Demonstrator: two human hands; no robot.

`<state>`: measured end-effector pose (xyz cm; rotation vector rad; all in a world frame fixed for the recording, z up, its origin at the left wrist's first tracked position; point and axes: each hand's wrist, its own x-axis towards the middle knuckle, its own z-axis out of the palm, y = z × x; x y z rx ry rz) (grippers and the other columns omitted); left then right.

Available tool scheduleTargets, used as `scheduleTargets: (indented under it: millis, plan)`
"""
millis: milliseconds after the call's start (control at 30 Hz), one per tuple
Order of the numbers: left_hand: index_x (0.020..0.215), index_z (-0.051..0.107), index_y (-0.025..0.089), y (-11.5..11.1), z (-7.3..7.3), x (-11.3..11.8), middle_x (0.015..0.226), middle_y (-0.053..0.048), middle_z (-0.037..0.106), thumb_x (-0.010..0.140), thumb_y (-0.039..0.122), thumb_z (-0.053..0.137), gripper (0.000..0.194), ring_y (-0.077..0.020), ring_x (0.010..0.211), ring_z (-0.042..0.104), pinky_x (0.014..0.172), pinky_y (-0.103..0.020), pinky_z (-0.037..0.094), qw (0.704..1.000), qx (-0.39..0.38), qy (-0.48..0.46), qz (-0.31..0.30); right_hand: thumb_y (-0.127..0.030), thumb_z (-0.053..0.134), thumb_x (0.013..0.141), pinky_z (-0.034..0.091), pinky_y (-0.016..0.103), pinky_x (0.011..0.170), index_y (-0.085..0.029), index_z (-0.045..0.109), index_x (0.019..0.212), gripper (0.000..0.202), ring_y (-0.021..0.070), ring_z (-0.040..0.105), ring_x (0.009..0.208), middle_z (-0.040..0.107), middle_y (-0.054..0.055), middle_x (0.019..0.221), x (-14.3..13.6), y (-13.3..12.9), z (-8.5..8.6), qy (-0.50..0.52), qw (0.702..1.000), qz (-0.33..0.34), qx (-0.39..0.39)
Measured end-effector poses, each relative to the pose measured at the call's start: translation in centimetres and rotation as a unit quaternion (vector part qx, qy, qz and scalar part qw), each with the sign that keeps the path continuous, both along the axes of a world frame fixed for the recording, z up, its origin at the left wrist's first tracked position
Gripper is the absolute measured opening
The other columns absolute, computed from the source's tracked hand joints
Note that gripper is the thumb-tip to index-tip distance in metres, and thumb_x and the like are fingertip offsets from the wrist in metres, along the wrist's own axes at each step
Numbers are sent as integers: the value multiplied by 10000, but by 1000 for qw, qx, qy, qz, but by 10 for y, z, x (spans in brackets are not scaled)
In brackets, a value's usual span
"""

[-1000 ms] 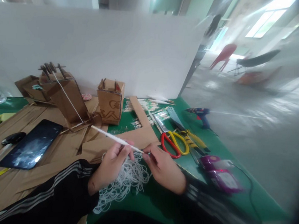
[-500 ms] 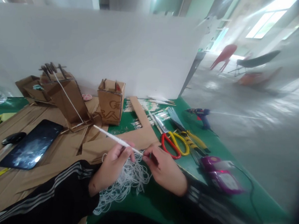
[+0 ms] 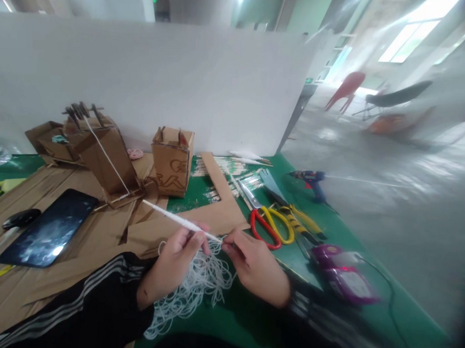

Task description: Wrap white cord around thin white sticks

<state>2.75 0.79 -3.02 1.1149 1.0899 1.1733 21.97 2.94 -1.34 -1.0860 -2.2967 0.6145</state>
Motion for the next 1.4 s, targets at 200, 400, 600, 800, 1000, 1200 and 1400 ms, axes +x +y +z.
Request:
scheduleTargets:
  millis: [200,400,600,800,1000,1200,1400]
  plan:
    - [1058,539,165,0,0,0,679,9,594,893,430,526,313,-83,509,422,456,-221,273,1000,-2,1,3,-247,477,932,439,276,622,-201,511,906,62,174,585,731,616,41,835,-1,0,0,-7,1000,-17,-17]
    - [1062,531,169,-1,1,1,695,11,592,907,415,510,291,-87,527,431,475,-227,287,1000,3,0,-8,-217,403,960,426,272,633,-200,515,837,167,166,564,721,594,33,795,-1,1,0,-11,1000,4,-18]
    - [1069,525,167,-1,0,-1,685,14,580,921,408,486,286,-89,557,445,485,-220,290,1000,6,14,-8,-233,469,936,429,273,661,-197,513,912,61,170,575,774,604,40,863,-1,0,-1,8,999,-19,-24]
    - [1066,523,162,0,-1,0,691,14,586,902,430,507,314,-90,539,435,488,-226,294,1000,3,7,-7,-228,396,965,415,268,632,-199,523,838,181,164,564,725,596,33,794,-1,0,0,-2,1000,5,-17]
    - [1061,528,171,1,-2,-1,675,18,593,891,447,514,324,-93,531,437,478,-224,287,1000,-1,9,-3,-249,480,928,422,270,625,-193,509,914,64,156,554,694,594,36,845,-1,-1,0,12,999,-25,-28]
    - [1074,516,163,0,-1,0,681,22,586,910,420,499,305,-79,516,418,481,-223,291,1000,0,3,-15,-227,401,963,412,265,626,-200,516,822,184,163,563,711,593,31,778,0,0,-1,-3,1000,7,-21]
    - [1080,524,160,1,-3,-1,686,14,598,898,431,514,327,-82,506,421,468,-224,291,1000,2,11,-5,-248,488,928,426,272,638,-196,518,917,60,157,562,707,603,35,854,-1,0,-2,11,999,-30,-27]
